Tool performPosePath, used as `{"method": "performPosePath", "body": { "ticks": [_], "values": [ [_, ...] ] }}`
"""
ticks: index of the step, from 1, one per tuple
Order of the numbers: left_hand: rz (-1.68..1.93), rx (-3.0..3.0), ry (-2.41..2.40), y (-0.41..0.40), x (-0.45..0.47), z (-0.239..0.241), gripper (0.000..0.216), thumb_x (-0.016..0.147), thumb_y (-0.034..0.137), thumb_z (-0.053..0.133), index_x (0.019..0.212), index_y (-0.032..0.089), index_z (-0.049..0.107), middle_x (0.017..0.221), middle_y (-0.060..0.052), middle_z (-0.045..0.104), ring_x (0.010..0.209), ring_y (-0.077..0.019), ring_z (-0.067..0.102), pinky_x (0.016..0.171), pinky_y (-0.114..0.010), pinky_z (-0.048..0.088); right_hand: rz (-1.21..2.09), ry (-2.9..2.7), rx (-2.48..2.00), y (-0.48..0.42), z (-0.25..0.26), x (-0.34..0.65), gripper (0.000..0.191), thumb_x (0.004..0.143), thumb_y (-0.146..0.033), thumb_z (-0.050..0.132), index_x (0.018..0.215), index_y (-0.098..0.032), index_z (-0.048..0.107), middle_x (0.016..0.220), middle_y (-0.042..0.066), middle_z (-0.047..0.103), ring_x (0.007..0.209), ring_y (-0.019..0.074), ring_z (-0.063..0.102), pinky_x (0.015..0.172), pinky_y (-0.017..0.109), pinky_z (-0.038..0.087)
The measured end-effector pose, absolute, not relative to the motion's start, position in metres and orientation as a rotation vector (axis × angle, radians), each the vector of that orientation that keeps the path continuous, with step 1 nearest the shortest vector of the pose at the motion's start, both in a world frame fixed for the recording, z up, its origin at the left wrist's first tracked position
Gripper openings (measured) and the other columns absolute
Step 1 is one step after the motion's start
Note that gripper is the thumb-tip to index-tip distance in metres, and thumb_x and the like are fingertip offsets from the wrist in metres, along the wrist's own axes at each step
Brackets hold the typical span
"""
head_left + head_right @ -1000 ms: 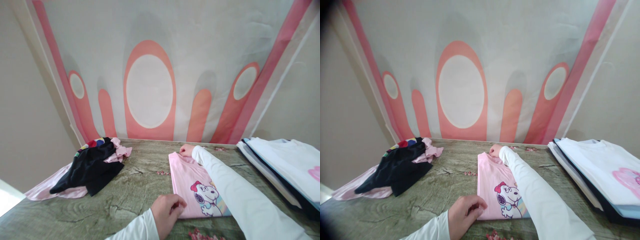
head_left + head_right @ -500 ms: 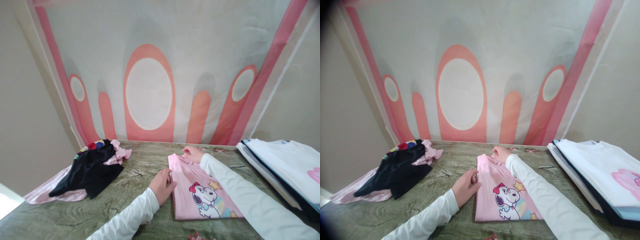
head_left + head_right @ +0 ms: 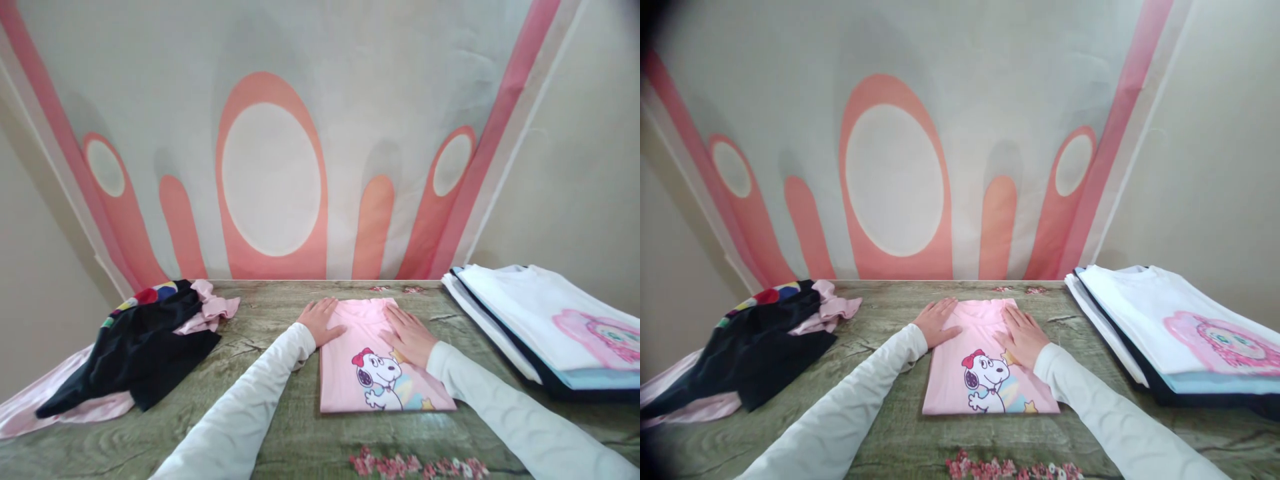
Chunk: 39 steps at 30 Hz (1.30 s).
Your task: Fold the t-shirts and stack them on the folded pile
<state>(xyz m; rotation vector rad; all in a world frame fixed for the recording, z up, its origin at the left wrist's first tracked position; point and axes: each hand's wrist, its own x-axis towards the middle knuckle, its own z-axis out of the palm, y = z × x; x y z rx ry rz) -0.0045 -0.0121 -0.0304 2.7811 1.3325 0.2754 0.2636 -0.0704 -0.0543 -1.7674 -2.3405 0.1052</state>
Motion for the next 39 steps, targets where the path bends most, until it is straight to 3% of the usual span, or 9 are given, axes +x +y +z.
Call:
{"method": "performPosePath", "body": {
  "ticks": [6,10,14,21,27,31,35,39],
  "values": [
    [0.529,2.695,1.275,0.007,-0.011,-0.037,0.077,0.072,0.061,0.048,0.131,0.013,0.034,0.133,-0.013,0.038,0.122,-0.0245,0.036,0.102,-0.036,0.027,0.083,-2.319,-1.790,-0.072,-0.050,0.262,0.069,0.083,-0.058,0.021,0.136,-0.014,0.027,0.143,0.009,0.021,0.130,0.0230,0.018,0.104,0.046,0.016],
    [0.738,2.542,1.463,0.019,-0.026,-0.045,0.061,0.075,0.045,0.053,0.125,0.013,0.041,0.120,-0.011,0.052,0.112,-0.0236,0.047,0.097,-0.036,0.034,0.059,-2.312,-1.782,-0.072,-0.050,0.262,0.067,0.083,-0.057,0.022,0.135,-0.015,0.028,0.142,0.009,0.022,0.130,0.0226,0.019,0.104,0.045,0.017],
    [0.707,2.520,1.478,0.021,-0.036,-0.044,0.046,0.074,0.037,0.056,0.115,0.018,0.052,0.110,-0.007,0.059,0.103,-0.0219,0.053,0.092,-0.035,0.039,0.052,-2.311,-1.789,-0.072,-0.052,0.262,0.068,0.083,-0.057,0.022,0.135,-0.015,0.028,0.142,0.008,0.022,0.130,0.0222,0.020,0.104,0.044,0.017],
    [0.608,2.722,1.596,-0.016,-0.006,-0.016,0.043,0.081,0.027,0.045,0.124,0.020,0.043,0.131,-0.006,0.042,0.123,-0.0213,0.033,0.102,-0.041,0.024,0.046,-2.309,-1.793,-0.073,-0.051,0.262,0.066,0.084,-0.057,0.021,0.135,-0.015,0.028,0.142,0.008,0.023,0.130,0.0211,0.020,0.104,0.044,0.016],
    [0.200,2.920,1.174,-0.059,0.024,-0.019,0.052,0.088,0.051,0.020,0.133,0.026,0.028,0.142,-0.005,0.024,0.128,-0.0243,0.022,0.101,-0.051,0.018,0.001,-2.301,-1.802,-0.066,-0.053,0.266,0.064,0.085,-0.055,0.020,0.135,-0.017,0.028,0.142,0.008,0.023,0.130,0.0219,0.020,0.104,0.047,0.014],
    [0.129,2.938,1.221,-0.047,0.022,-0.031,0.055,0.087,0.055,0.017,0.134,0.027,0.026,0.143,-0.003,0.021,0.130,-0.0252,0.019,0.102,-0.048,0.019,-0.005,-2.266,-1.779,-0.060,-0.054,0.269,0.059,0.085,-0.052,0.024,0.134,-0.018,0.030,0.140,0.008,0.028,0.128,0.0210,0.024,0.103,0.048,0.015],
    [0.140,2.897,1.366,-0.019,0.012,-0.038,0.055,0.088,0.051,0.019,0.136,0.025,0.024,0.144,-0.004,0.018,0.130,-0.0241,0.020,0.101,-0.044,0.024,-0.080,-2.115,-1.750,-0.053,-0.053,0.277,0.047,0.087,-0.042,0.026,0.125,-0.020,0.043,0.134,0.008,0.039,0.124,0.0200,0.032,0.103,0.047,0.015],
    [0.175,2.829,1.442,0.002,-0.001,-0.042,0.056,0.088,0.052,0.020,0.136,0.024,0.023,0.143,-0.004,0.019,0.129,-0.0249,0.021,0.101,-0.046,0.024,-0.037,-1.937,-1.717,-0.048,-0.051,0.292,0.045,0.087,-0.039,0.027,0.118,-0.015,0.051,0.128,0.010,0.047,0.119,0.0198,0.039,0.103,0.040,0.024]
  ]
}}
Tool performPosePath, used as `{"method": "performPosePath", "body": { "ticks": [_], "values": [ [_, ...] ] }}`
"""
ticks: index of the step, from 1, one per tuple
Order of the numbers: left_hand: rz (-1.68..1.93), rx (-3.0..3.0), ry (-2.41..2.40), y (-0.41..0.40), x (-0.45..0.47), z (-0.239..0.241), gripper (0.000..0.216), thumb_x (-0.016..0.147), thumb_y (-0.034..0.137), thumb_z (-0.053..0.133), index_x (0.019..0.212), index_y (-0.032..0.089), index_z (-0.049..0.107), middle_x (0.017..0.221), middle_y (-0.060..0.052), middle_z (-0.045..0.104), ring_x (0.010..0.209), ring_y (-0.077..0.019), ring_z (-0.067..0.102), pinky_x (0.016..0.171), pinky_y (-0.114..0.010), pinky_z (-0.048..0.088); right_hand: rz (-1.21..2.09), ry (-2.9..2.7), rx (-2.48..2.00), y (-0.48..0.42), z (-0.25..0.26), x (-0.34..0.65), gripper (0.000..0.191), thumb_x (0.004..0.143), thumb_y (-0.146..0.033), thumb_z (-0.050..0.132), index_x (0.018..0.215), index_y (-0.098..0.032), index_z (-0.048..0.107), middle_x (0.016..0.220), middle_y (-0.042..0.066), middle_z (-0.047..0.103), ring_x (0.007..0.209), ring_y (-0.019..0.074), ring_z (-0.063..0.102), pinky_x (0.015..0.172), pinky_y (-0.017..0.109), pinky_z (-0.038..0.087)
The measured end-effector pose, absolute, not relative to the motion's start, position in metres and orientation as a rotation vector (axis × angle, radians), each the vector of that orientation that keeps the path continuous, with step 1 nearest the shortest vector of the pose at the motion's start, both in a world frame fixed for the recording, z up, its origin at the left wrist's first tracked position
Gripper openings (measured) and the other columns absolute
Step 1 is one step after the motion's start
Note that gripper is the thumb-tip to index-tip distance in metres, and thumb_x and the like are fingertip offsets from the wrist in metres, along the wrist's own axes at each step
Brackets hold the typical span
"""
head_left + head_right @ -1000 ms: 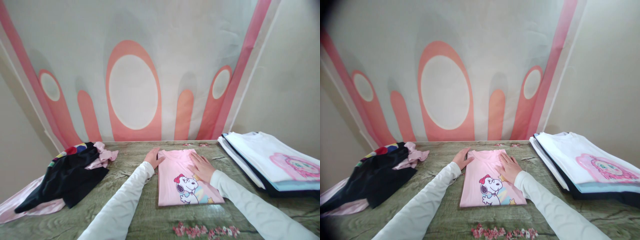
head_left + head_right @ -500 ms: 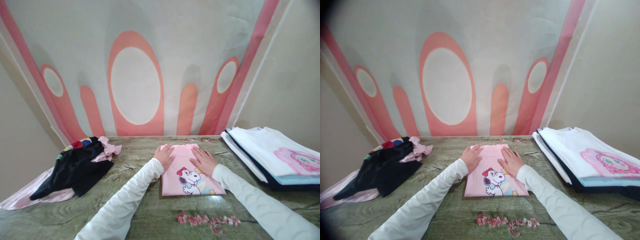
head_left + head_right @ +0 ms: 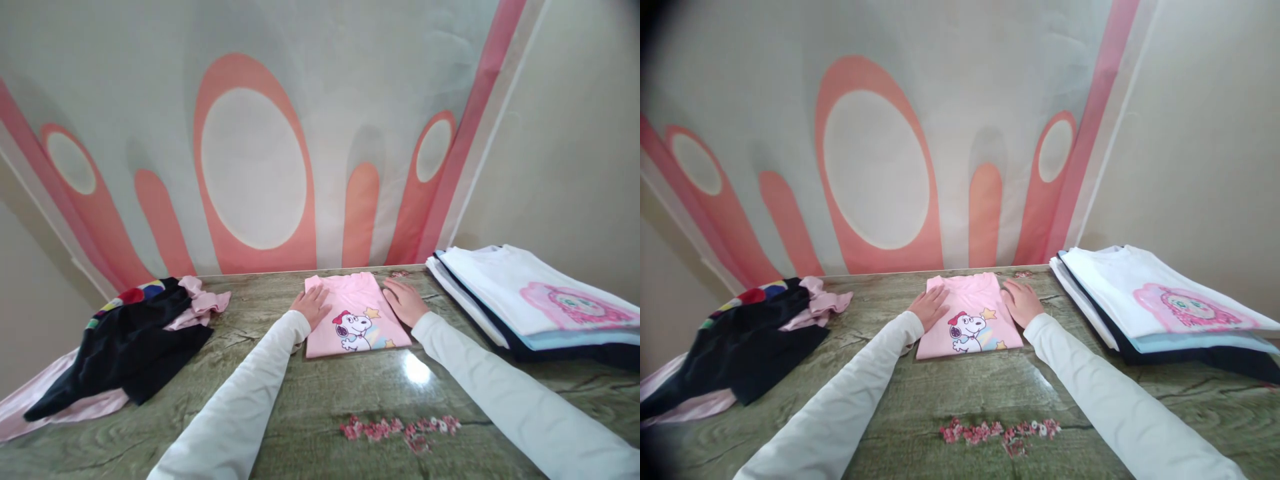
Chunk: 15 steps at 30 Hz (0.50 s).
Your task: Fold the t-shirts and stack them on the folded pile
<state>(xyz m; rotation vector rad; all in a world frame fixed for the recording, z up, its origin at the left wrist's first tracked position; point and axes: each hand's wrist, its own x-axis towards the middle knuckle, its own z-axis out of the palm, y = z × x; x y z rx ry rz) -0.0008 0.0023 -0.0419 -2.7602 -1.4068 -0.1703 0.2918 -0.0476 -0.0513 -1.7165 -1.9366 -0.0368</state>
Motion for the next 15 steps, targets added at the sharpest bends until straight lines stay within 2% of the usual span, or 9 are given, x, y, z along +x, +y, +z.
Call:
{"method": "performPosePath", "body": {
  "ticks": [3,7,12,15],
  "values": [
    [-0.256,-2.775,-1.428,0.014,-0.011,-0.046,0.057,0.087,0.052,0.024,0.135,0.021,0.027,0.143,-0.007,0.022,0.129,-0.0249,0.022,0.101,-0.044,0.024,0.085,-1.965,-1.572,-0.051,-0.047,0.293,0.046,0.087,-0.038,0.028,0.120,-0.014,0.050,0.128,0.009,0.047,0.118,0.0183,0.041,0.101,0.035,0.030],
    [-0.381,-2.729,-1.504,0.022,-0.019,-0.050,0.058,0.086,0.049,0.031,0.133,0.014,0.031,0.140,-0.012,0.026,0.128,-0.0227,0.024,0.102,-0.038,0.025,0.194,-2.171,-1.378,-0.068,-0.036,0.272,0.045,0.088,-0.036,0.026,0.123,-0.019,0.048,0.130,0.006,0.046,0.120,0.0181,0.039,0.102,0.037,0.027],
    [-0.273,-2.671,-1.665,0.020,-0.027,-0.043,0.059,0.086,0.049,0.029,0.133,0.013,0.030,0.140,-0.012,0.026,0.129,-0.0242,0.023,0.101,-0.044,0.023,0.273,-2.470,-1.367,-0.093,-0.025,0.246,0.050,0.088,-0.045,0.027,0.134,-0.025,0.031,0.139,0.002,0.031,0.129,0.0191,0.023,0.105,0.040,0.015],
    [-0.158,-2.598,-1.771,0.013,-0.030,-0.028,0.055,0.085,0.048,0.032,0.130,0.015,0.034,0.139,-0.013,0.028,0.128,-0.0269,0.024,0.100,-0.051,0.019,0.262,-2.459,-1.416,-0.095,-0.028,0.248,0.052,0.087,-0.049,0.028,0.134,-0.026,0.031,0.140,0.002,0.029,0.130,0.0203,0.021,0.105,0.042,0.014]
  ]
}}
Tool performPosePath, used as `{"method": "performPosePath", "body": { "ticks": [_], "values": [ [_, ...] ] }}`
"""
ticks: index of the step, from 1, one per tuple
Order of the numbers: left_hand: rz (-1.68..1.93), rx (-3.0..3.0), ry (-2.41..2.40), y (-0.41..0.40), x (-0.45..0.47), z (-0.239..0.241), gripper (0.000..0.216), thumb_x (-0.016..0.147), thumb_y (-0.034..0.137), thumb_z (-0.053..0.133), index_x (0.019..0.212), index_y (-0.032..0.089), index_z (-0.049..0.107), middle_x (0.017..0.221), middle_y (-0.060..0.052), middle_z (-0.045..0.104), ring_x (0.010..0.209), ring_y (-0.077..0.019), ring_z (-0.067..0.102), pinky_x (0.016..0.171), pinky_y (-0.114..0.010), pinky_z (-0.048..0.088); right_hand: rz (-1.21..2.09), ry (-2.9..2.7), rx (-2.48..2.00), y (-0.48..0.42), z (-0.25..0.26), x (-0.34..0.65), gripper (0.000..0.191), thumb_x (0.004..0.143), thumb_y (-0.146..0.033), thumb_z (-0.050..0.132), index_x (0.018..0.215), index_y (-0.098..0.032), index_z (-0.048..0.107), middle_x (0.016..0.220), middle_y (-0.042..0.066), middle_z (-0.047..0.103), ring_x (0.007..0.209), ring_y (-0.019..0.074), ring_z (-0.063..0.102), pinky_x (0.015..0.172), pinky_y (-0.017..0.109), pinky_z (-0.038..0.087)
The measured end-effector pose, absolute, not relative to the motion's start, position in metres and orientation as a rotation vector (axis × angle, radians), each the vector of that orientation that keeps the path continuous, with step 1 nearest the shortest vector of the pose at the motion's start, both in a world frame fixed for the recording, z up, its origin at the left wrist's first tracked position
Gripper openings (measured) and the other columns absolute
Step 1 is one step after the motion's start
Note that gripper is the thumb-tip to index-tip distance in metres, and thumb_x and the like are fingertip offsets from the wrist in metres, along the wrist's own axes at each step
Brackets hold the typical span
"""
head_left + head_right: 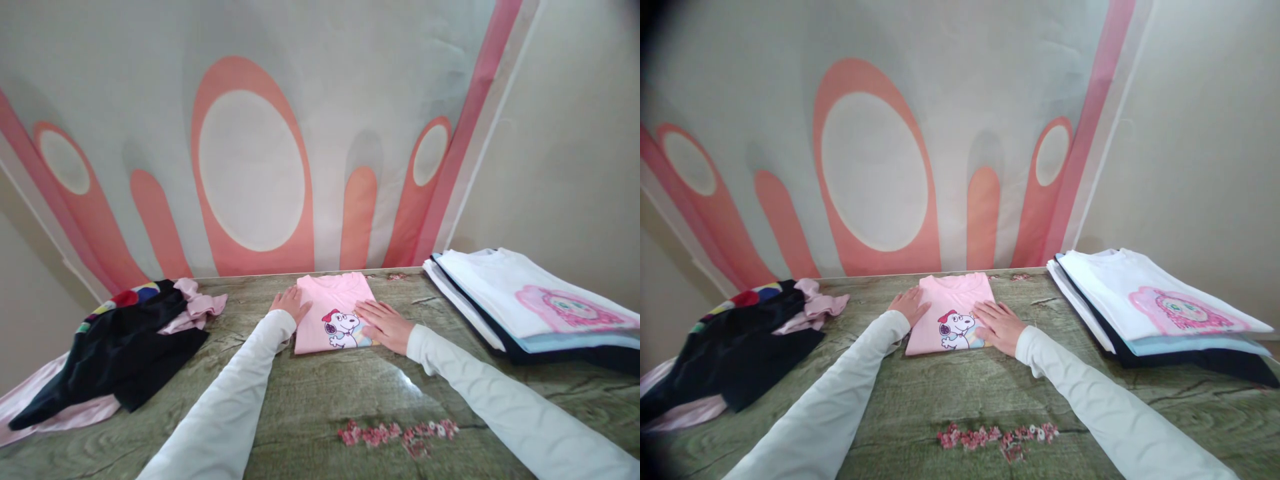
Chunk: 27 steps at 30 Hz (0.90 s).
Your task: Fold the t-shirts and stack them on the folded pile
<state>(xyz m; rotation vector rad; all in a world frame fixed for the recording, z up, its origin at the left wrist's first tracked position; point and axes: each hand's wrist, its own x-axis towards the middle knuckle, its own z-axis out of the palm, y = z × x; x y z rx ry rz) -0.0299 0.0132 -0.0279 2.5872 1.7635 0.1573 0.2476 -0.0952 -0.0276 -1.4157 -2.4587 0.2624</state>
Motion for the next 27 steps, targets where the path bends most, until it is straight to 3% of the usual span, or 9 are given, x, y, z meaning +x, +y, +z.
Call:
{"method": "performPosePath", "body": {
  "ticks": [5,9,11,14,18,22,24,27],
  "values": [
    [0.161,2.698,1.530,-0.021,0.000,0.000,0.050,0.087,0.044,0.030,0.129,0.018,0.036,0.139,-0.011,0.030,0.128,-0.0258,0.024,0.100,-0.050,0.021,0.326,-2.063,-1.469,-0.076,-0.038,0.270,0.037,0.086,-0.035,0.036,0.112,-0.016,0.055,0.119,0.011,0.054,0.111,0.0204,0.048,0.097,0.037,0.034],
    [0.286,2.880,1.075,-0.061,0.039,-0.004,0.051,0.088,0.048,0.025,0.131,0.022,0.033,0.140,-0.007,0.029,0.128,-0.0225,0.026,0.101,-0.045,0.023,0.798,-1.539,-1.680,-0.064,-0.039,0.288,0.021,0.082,-0.025,0.046,0.098,-0.015,0.054,0.085,0.009,0.064,0.066,0.0147,0.062,0.062,0.030,0.052],
    [0.322,2.935,0.969,-0.074,0.051,-0.014,0.054,0.087,0.052,0.025,0.131,0.023,0.032,0.139,-0.007,0.030,0.127,-0.0234,0.027,0.101,-0.044,0.023,1.119,-1.385,-1.712,-0.065,-0.038,0.294,0.015,0.082,-0.024,0.047,0.092,-0.014,0.052,0.069,0.004,0.062,0.050,0.0112,0.058,0.043,0.024,0.049],
    [0.356,2.979,0.964,-0.081,0.055,-0.026,0.056,0.085,0.054,0.027,0.132,0.024,0.030,0.139,-0.006,0.031,0.127,-0.0246,0.027,0.102,-0.044,0.021,1.414,-1.332,-1.719,-0.072,-0.037,0.297,0.009,0.082,-0.023,0.047,0.085,-0.015,0.050,0.055,-0.001,0.057,0.039,0.0094,0.054,0.032,0.018,0.041],
    [0.360,3.001,0.998,-0.079,0.053,-0.029,0.056,0.086,0.054,0.027,0.133,0.025,0.030,0.139,-0.006,0.032,0.126,-0.0243,0.028,0.102,-0.043,0.020,1.569,-1.350,-1.681,-0.079,-0.036,0.293,0.010,0.084,-0.025,0.044,0.083,-0.016,0.047,0.048,-0.003,0.056,0.031,0.0080,0.049,0.026,0.016,0.034],
    [0.354,3.016,0.999,-0.079,0.053,-0.027,0.056,0.086,0.054,0.027,0.133,0.025,0.030,0.138,-0.006,0.032,0.126,-0.0246,0.029,0.101,-0.043,0.021,1.496,-1.290,-1.573,-0.081,-0.033,0.288,0.007,0.083,-0.020,0.043,0.090,-0.017,0.045,0.047,-0.008,0.052,0.028,0.0057,0.044,0.024,0.014,0.029],
    [0.351,3.020,0.996,-0.079,0.053,-0.026,0.057,0.086,0.054,0.026,0.134,0.024,0.029,0.139,-0.006,0.032,0.126,-0.0250,0.029,0.101,-0.043,0.022,1.556,-1.284,-1.553,-0.081,-0.032,0.287,0.004,0.083,-0.021,0.044,0.085,-0.017,0.045,0.046,-0.008,0.051,0.027,0.0052,0.043,0.023,0.014,0.028],
    [0.347,3.028,0.991,-0.080,0.054,-0.026,0.056,0.086,0.054,0.026,0.134,0.026,0.027,0.139,-0.005,0.030,0.125,-0.0255,0.029,0.101,-0.044,0.022,1.657,-1.280,-1.540,-0.082,-0.030,0.289,0.016,0.083,-0.027,0.044,0.071,-0.017,0.044,0.043,-0.007,0.050,0.025,0.0049,0.040,0.022,0.014,0.026]
  ]
}}
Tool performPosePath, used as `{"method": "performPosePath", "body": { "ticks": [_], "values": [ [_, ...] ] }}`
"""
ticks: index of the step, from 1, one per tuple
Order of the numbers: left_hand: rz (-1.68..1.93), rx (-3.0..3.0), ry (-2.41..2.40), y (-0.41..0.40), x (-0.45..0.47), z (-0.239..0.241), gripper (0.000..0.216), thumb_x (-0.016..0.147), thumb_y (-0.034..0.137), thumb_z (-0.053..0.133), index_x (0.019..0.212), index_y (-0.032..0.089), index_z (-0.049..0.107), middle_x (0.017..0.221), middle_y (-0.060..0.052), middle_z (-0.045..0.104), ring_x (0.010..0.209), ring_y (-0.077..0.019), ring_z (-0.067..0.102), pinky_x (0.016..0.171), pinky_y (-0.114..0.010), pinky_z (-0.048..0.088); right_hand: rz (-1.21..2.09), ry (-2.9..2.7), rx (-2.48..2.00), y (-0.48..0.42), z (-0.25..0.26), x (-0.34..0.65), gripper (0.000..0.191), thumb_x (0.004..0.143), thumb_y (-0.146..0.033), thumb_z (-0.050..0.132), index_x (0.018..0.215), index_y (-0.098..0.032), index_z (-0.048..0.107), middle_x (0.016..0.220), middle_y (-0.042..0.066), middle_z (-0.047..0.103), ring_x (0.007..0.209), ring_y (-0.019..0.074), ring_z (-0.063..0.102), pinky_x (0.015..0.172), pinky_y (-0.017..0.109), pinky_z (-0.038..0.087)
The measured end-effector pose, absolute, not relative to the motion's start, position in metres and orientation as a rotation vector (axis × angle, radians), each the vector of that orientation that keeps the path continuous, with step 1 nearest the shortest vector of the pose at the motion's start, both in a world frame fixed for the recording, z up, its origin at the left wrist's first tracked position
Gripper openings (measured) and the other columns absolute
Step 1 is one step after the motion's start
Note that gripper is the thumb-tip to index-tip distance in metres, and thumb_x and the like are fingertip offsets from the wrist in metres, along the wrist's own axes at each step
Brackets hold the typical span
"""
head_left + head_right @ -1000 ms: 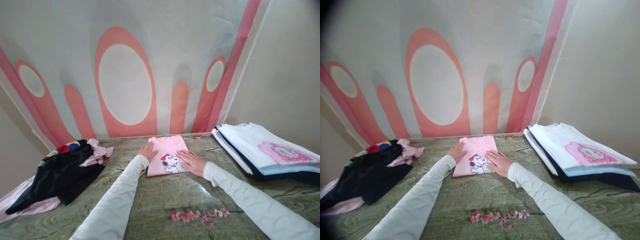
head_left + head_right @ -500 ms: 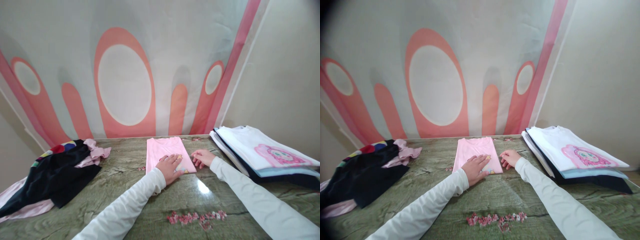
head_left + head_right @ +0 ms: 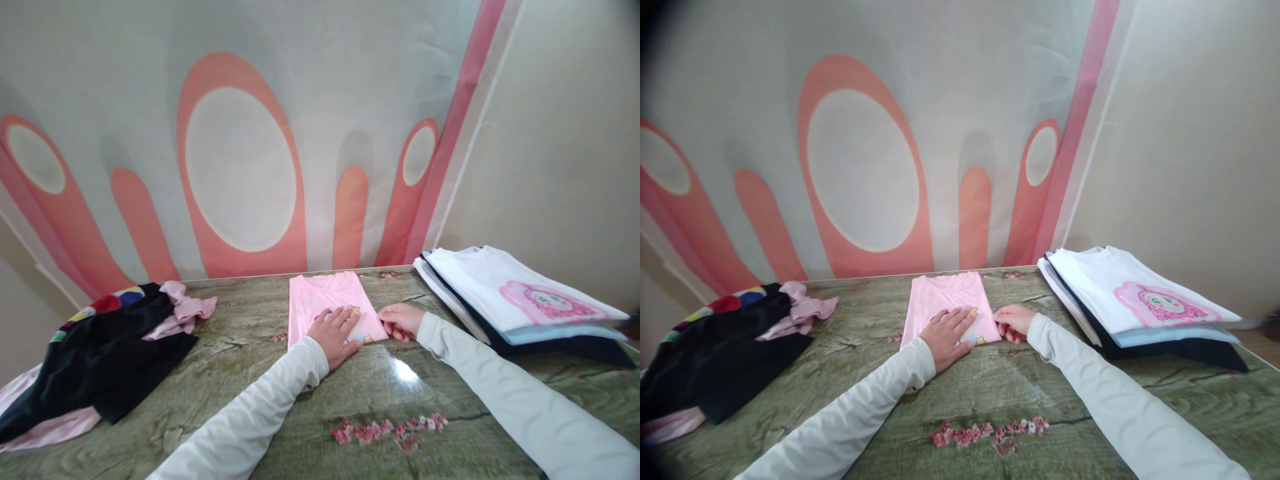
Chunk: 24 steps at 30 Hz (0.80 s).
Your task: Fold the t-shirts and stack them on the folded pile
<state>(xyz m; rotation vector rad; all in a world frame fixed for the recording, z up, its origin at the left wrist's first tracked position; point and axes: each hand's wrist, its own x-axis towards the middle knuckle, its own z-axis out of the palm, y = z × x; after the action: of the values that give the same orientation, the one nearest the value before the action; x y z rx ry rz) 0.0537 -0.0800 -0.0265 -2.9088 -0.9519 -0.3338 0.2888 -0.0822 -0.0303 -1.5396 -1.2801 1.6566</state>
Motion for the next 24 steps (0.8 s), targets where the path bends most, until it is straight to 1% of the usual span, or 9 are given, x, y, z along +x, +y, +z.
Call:
{"method": "performPosePath", "body": {
  "ticks": [3,5,11,15,19,24],
  "values": [
    [-0.328,-2.905,-0.950,-0.080,0.054,-0.026,0.054,0.087,0.053,0.025,0.134,0.028,0.027,0.140,-0.004,0.029,0.126,-0.0257,0.028,0.100,-0.045,0.022,1.686,-1.303,-1.518,-0.085,-0.027,0.290,0.029,0.084,-0.037,0.043,0.063,-0.017,0.043,0.038,-0.007,0.046,0.022,0.0043,0.034,0.021,0.015,0.025],
    [-0.321,-2.904,-0.953,-0.080,0.054,-0.026,0.054,0.086,0.054,0.025,0.134,0.029,0.027,0.140,-0.004,0.029,0.126,-0.0257,0.028,0.101,-0.044,0.021,1.765,-1.337,-1.501,-0.087,-0.023,0.291,0.033,0.084,-0.041,0.041,0.063,-0.017,0.043,0.036,-0.006,0.046,0.021,0.0044,0.031,0.021,0.015,0.024],
    [-0.318,-2.899,-0.957,-0.079,0.055,-0.028,0.055,0.086,0.055,0.024,0.134,0.029,0.027,0.140,-0.004,0.028,0.126,-0.0259,0.026,0.101,-0.045,0.020,1.968,-1.442,-1.429,-0.091,-0.022,0.293,0.026,0.079,-0.042,0.050,0.072,-0.018,0.045,0.038,-0.008,0.049,0.022,0.0048,0.033,0.022,0.014,0.027],
    [-0.324,-2.892,-0.958,-0.079,0.055,-0.029,0.055,0.086,0.055,0.024,0.134,0.029,0.027,0.140,-0.004,0.030,0.126,-0.0264,0.027,0.101,-0.045,0.020,2.021,-1.514,-1.402,-0.091,-0.025,0.296,0.027,0.073,-0.042,0.057,0.079,-0.017,0.047,0.038,-0.009,0.049,0.022,0.0048,0.034,0.023,0.014,0.029],
    [-0.326,-2.887,-0.963,-0.080,0.055,-0.028,0.055,0.085,0.056,0.024,0.133,0.029,0.029,0.139,-0.004,0.031,0.126,-0.0260,0.027,0.101,-0.044,0.021,2.000,-1.529,-1.422,-0.091,-0.023,0.300,0.030,0.068,-0.042,0.062,0.073,-0.017,0.046,0.038,-0.009,0.050,0.022,0.0043,0.034,0.023,0.013,0.029],
    [-0.322,-2.889,-0.970,-0.079,0.055,-0.029,0.054,0.086,0.055,0.025,0.133,0.029,0.029,0.140,-0.003,0.030,0.126,-0.0261,0.027,0.101,-0.044,0.020,1.977,-1.584,-1.493,-0.090,-0.020,0.304,0.034,0.066,-0.045,0.063,0.069,-0.017,0.046,0.039,-0.007,0.052,0.025,0.0046,0.039,0.025,0.013,0.031]
  ]
}}
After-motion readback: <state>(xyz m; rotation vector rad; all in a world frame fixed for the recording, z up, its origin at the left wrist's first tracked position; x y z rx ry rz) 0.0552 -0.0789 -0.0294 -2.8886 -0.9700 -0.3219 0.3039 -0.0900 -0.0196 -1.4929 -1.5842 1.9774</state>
